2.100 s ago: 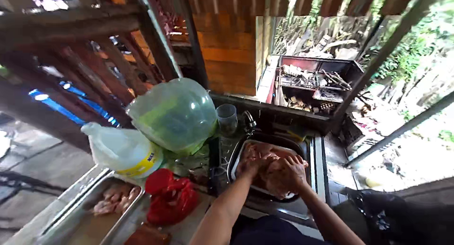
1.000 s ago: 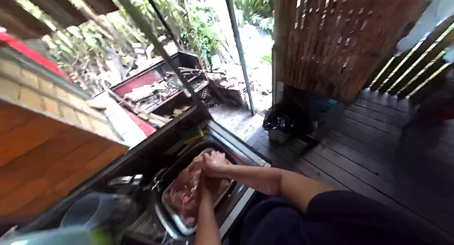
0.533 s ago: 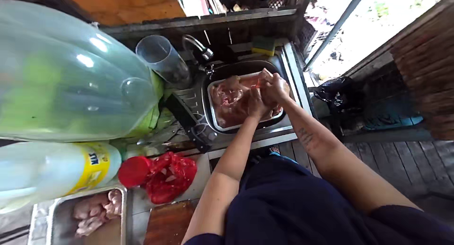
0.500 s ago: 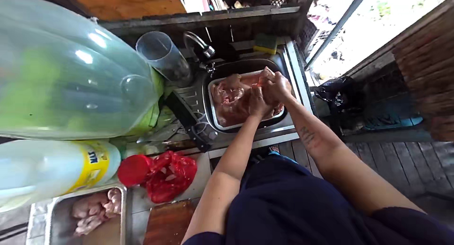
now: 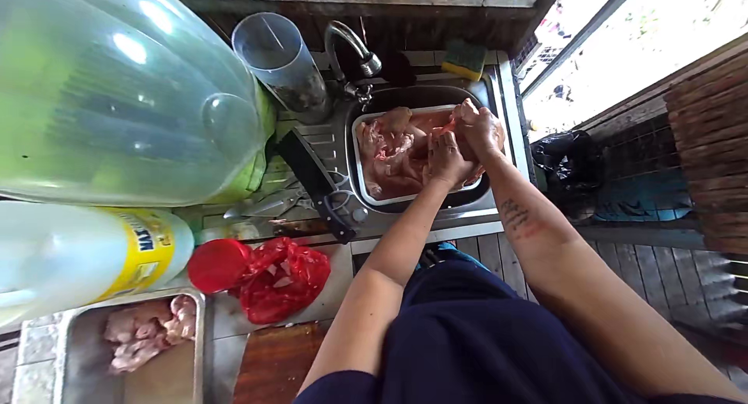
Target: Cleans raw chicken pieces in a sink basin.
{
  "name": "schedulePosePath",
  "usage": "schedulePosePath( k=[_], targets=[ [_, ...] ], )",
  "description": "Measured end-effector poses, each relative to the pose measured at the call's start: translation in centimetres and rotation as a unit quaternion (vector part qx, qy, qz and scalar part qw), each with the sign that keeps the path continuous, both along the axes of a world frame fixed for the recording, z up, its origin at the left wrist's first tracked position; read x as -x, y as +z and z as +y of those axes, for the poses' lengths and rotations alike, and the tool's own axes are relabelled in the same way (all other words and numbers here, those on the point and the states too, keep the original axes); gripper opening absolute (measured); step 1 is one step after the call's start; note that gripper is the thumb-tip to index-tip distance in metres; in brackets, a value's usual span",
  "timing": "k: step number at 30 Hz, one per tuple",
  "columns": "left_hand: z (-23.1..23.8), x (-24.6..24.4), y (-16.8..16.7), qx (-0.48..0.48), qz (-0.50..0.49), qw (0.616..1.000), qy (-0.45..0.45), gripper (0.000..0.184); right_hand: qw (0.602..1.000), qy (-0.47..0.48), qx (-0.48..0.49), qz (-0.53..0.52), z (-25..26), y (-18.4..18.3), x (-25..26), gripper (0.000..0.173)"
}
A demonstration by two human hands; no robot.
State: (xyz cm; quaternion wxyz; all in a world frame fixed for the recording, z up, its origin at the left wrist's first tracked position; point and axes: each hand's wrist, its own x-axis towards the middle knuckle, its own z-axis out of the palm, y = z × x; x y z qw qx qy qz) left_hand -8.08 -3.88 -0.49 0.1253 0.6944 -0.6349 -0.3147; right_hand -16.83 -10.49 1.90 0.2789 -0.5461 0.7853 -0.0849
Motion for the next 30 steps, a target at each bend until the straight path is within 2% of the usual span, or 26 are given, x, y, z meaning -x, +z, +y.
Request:
schedulePosePath(
  k=[11, 30],
  targets=[
    [-0.4, 0.4, 0.4, -0.014, -0.008, 1.0, -0.026, 0.1, 0.999, -0.02, -0.007, 0.031, -0.6, 0.2, 0.2, 0.054],
    [0.1, -0.2, 0.1, 0.002, -0.047, 0.998, -0.047, 0.087, 0.999, -0.034, -0.024, -0.011, -1.5, -1.6, 0.7, 0.053]
  ],
)
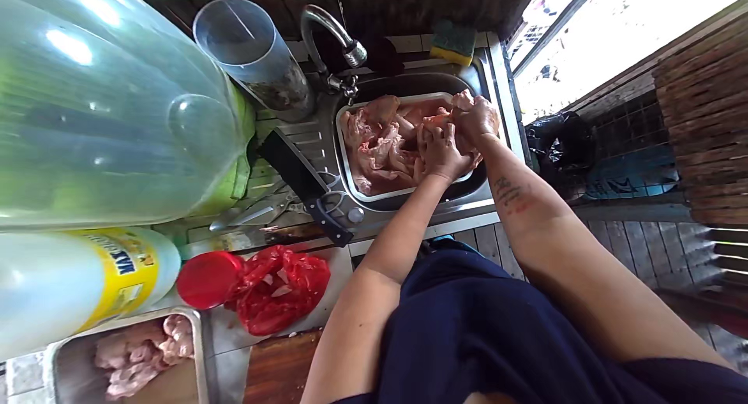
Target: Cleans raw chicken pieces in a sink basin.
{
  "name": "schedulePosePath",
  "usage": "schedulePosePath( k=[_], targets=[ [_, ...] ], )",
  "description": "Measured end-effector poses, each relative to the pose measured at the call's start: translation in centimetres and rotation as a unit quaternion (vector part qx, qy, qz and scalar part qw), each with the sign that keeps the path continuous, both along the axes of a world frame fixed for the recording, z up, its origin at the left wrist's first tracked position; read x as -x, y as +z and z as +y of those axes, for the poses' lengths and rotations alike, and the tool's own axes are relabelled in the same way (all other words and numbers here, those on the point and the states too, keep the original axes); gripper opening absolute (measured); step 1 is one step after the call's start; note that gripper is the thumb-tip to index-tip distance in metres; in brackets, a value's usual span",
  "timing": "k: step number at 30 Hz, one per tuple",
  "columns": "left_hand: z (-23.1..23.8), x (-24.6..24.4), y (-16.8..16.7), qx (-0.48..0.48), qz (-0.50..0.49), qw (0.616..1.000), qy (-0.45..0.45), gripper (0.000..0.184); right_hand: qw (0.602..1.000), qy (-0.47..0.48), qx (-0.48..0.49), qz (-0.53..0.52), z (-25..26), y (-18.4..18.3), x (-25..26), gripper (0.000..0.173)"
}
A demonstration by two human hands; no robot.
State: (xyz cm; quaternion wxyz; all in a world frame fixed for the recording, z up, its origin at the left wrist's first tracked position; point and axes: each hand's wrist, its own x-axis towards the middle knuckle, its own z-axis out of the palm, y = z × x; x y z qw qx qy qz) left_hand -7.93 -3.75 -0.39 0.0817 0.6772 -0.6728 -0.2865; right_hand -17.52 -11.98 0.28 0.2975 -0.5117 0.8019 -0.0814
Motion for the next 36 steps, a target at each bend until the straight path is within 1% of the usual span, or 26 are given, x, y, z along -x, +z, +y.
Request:
schedulePosePath(
  k=[3, 8, 13, 25, 30, 36],
  targets=[
    [0.1, 0.0, -0.1, 0.002, -0.013, 1.0, -0.005, 0.087, 1.0, 0.002, 0.009, -0.019, 0.0, -0.6, 0.3, 0.053],
    [0.1, 0.0, -0.3, 0.002, -0.003, 1.0, -0.006, 0.088, 1.0, 0.006, 0.005, -0.015, 0.1, -0.3, 0.2, 0.051],
    [0.2, 0.1, -0.7, 0.008, -0.004, 1.0, 0.002, 0.084, 1.0, 0.013, 0.001, -0.015, 0.1, -0.3, 0.3, 0.052],
    [0.4, 0.3, -0.6, -0.002, -0.029, 1.0, 0.001, 0.083, 0.999, 0.016, -0.007, -0.027, -0.5, -1.1, 0.8, 0.056],
    [0.6, 0.3, -0.8, 0.012, -0.029, 1.0, 0.005, 0.082, 0.999, 0.016, -0.01, -0.03, -0.4, -0.9, 0.7, 0.053],
    [1.0, 0.3, -1.3, 0.036, -0.047, 0.998, 0.006, 0.08, 0.999, 0.021, -0.005, -0.039, -0.6, -1.2, 0.8, 0.054]
  ],
)
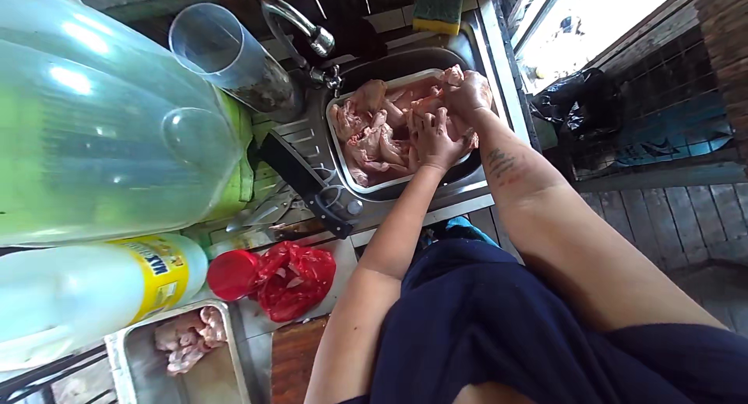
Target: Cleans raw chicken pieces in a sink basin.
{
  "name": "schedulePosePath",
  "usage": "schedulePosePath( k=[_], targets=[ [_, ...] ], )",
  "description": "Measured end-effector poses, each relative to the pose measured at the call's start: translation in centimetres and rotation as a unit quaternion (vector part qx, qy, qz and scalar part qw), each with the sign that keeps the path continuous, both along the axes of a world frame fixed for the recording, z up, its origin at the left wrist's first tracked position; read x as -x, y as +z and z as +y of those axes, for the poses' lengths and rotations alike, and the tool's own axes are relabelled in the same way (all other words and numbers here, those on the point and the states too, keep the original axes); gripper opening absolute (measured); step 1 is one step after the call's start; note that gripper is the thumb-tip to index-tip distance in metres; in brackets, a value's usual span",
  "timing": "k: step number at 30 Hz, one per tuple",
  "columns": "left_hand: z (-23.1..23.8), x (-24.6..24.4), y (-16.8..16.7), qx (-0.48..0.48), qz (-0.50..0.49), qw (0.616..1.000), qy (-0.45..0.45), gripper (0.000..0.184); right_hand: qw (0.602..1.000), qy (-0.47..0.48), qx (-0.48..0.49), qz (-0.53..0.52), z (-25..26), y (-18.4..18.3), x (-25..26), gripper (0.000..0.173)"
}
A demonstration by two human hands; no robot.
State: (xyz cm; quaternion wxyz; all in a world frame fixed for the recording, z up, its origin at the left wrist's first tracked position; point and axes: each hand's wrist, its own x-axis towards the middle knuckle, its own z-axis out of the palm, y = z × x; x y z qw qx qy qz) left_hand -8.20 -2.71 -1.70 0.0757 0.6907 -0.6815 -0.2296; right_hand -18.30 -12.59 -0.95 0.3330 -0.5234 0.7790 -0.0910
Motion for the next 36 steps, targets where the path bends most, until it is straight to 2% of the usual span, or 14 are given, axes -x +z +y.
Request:
schedulePosePath(
  k=[5, 9, 15, 18, 22, 24, 27, 29, 32, 34, 36],
  targets=[
    [0.4, 0.8, 1.5, -0.021, -0.036, 0.999, 0.008, 0.087, 1.0, 0.001, 0.01, -0.026, 0.2, 0.6, 0.2, 0.052],
    [0.8, 1.4, 1.4, -0.052, -0.111, 0.992, -0.001, 0.114, 1.0, 0.012, 0.0, -0.028, -0.2, 0.3, 0.2, 0.055],
    [-0.1, 3.2, 2.4, -0.126, -0.175, 0.976, 0.036, 0.128, 0.999, 0.023, -0.007, -0.032, -0.3, 0.4, 0.5, 0.053],
    [0.0, 2.8, 2.1, -0.096, -0.182, 0.978, 0.024, 0.125, 0.998, 0.028, -0.01, -0.046, -0.4, 0.4, 0.7, 0.052],
    [1.3, 0.7, -0.5, -0.004, -0.11, 0.994, 0.013, 0.117, 0.997, 0.041, -0.011, -0.062, -0.5, 0.3, 0.9, 0.055],
    [2.4, 0.1, -1.6, 0.056, -0.093, 0.994, 0.007, 0.105, 0.997, 0.042, -0.011, -0.065, -0.7, -0.1, 0.8, 0.056],
    [3.6, -0.7, -3.1, 0.174, -0.048, 0.984, -0.003, 0.076, 0.996, 0.05, -0.016, -0.072, -0.8, 0.2, 1.1, 0.057],
    [3.4, -1.4, -3.0, 0.219, -0.043, 0.975, -0.018, 0.067, 0.994, 0.067, -0.014, -0.083, -1.0, 0.6, 1.0, 0.059],
    [2.5, -1.5, -1.6, 0.141, -0.051, 0.989, -0.004, 0.072, 0.995, 0.061, 0.013, -0.083, -1.2, -0.4, 0.8, 0.06],
    [1.8, -0.9, -0.5, 0.074, -0.052, 0.996, 0.023, 0.079, 0.992, 0.064, 0.081, -0.067, -0.6, -0.4, 0.7, 0.067],
    [2.6, 0.0, -0.1, 0.03, -0.043, 0.997, 0.056, 0.095, 0.981, 0.095, 0.167, -0.032, 2.2, 0.3, 1.1, 0.071]
  ],
)
